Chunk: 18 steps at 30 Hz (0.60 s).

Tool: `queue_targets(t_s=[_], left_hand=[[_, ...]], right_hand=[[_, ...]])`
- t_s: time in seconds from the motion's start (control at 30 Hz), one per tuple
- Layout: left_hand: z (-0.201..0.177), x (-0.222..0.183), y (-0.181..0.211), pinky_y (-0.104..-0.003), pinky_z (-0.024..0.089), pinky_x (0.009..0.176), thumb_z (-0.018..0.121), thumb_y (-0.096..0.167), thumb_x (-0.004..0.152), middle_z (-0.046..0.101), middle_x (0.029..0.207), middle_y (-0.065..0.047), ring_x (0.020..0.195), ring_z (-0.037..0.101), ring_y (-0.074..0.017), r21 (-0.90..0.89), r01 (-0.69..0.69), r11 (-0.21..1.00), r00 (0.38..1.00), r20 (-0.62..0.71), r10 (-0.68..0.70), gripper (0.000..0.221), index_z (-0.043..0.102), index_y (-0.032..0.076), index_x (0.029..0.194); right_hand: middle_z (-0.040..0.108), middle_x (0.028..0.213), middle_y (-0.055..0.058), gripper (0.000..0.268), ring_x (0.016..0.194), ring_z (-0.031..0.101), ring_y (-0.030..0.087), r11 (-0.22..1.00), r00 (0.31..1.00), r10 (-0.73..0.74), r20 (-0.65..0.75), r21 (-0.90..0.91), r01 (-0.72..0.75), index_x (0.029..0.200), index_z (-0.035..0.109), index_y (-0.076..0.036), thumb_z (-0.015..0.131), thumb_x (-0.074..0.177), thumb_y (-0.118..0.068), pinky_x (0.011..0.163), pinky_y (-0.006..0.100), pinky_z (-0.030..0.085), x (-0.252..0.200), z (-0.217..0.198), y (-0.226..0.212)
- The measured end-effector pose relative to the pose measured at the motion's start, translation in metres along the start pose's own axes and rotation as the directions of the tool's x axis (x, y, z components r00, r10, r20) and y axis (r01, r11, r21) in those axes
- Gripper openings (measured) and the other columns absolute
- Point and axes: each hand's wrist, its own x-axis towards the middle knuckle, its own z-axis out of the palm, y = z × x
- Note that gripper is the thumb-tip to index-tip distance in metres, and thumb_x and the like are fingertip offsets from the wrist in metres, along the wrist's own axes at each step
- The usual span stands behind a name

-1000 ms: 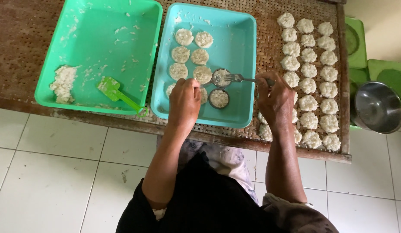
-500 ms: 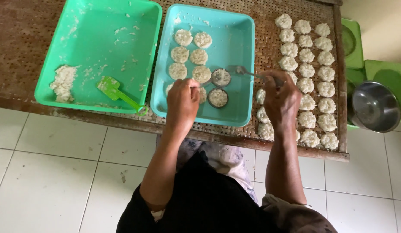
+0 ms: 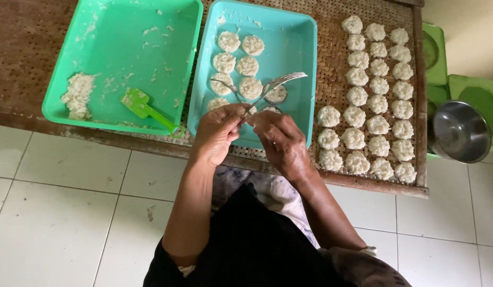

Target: Shape and place dough balls onto a tray using a fork and spoon

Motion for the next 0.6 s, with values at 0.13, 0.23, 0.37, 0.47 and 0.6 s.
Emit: queue_targets(t_s=[0.13, 0.23, 0.37, 0.47, 0.6], left_hand=[[-0.008, -0.001, 0.001, -0.009, 0.032, 0.045, 0.080, 0.017, 0.091, 0.060, 0.075, -0.001, 0.059, 0.046, -0.0015, 0.018, -0.042, 0.999, 0.997, -0.061, 0.043, 0.020, 0.067, 0.005, 0.099], [-0.016, 0.000, 0.007, -0.009, 0.032, 0.044, 0.081, 0.014, 0.090, 0.060, 0.073, 0.001, 0.056, 0.046, 0.0001, 0.020, -0.128, 0.992, 0.979, -0.155, 0.129, 0.018, 0.067, 0.006, 0.097], [-0.026, -0.007, 0.018, -0.013, 0.030, 0.043, 0.079, 0.011, 0.091, 0.061, 0.073, -0.004, 0.055, 0.045, -0.0018, 0.067, -0.236, 0.969, 0.927, -0.284, 0.245, 0.011, 0.069, 0.007, 0.094], [-0.032, -0.008, 0.009, -0.014, 0.033, 0.043, 0.080, 0.009, 0.090, 0.061, 0.071, -0.004, 0.054, 0.045, -0.0026, 0.126, -0.248, 0.961, 0.906, -0.321, 0.276, 0.009, 0.071, 0.007, 0.091], [-0.034, -0.011, 0.007, -0.013, 0.038, 0.044, 0.080, 0.010, 0.087, 0.062, 0.070, 0.000, 0.055, 0.049, -0.0008, 0.204, -0.222, 0.953, 0.904, -0.324, 0.280, 0.007, 0.074, 0.008, 0.090]], right_hand=[[0.070, 0.107, 0.014, 0.020, 0.093, 0.071, 0.037, 0.998, 1.000, -0.011, 0.005, 0.055, 0.011, 0.105, 0.079, -0.011, 0.074, 0.090, 0.002, 0.076, 0.043, 0.061, 0.005, 0.005, -0.017], [0.070, 0.097, 0.016, 0.026, 0.086, 0.071, 0.040, 1.000, 0.995, -0.023, 0.094, 0.007, 0.022, 0.104, 0.077, -0.008, 0.068, 0.086, 0.008, 0.072, 0.048, 0.060, 0.009, 0.001, -0.015], [0.067, 0.099, 0.025, 0.017, 0.086, 0.067, 0.050, 0.967, 0.963, 0.220, 0.157, -0.168, -0.193, 0.109, 0.070, 0.001, 0.066, 0.093, 0.001, 0.071, 0.058, 0.055, 0.006, -0.017, 0.013], [0.070, 0.113, 0.017, 0.038, 0.097, 0.070, 0.046, 0.847, 0.832, 0.471, 0.294, -0.413, -0.333, 0.128, 0.068, -0.010, 0.073, 0.091, -0.019, 0.080, 0.062, 0.057, -0.016, -0.015, 0.049], [0.065, 0.111, 0.017, 0.055, 0.095, 0.069, 0.049, 0.743, 0.676, 0.625, 0.390, -0.564, -0.362, 0.132, 0.063, -0.012, 0.075, 0.089, -0.044, 0.082, 0.066, 0.055, -0.013, 0.004, 0.052]])
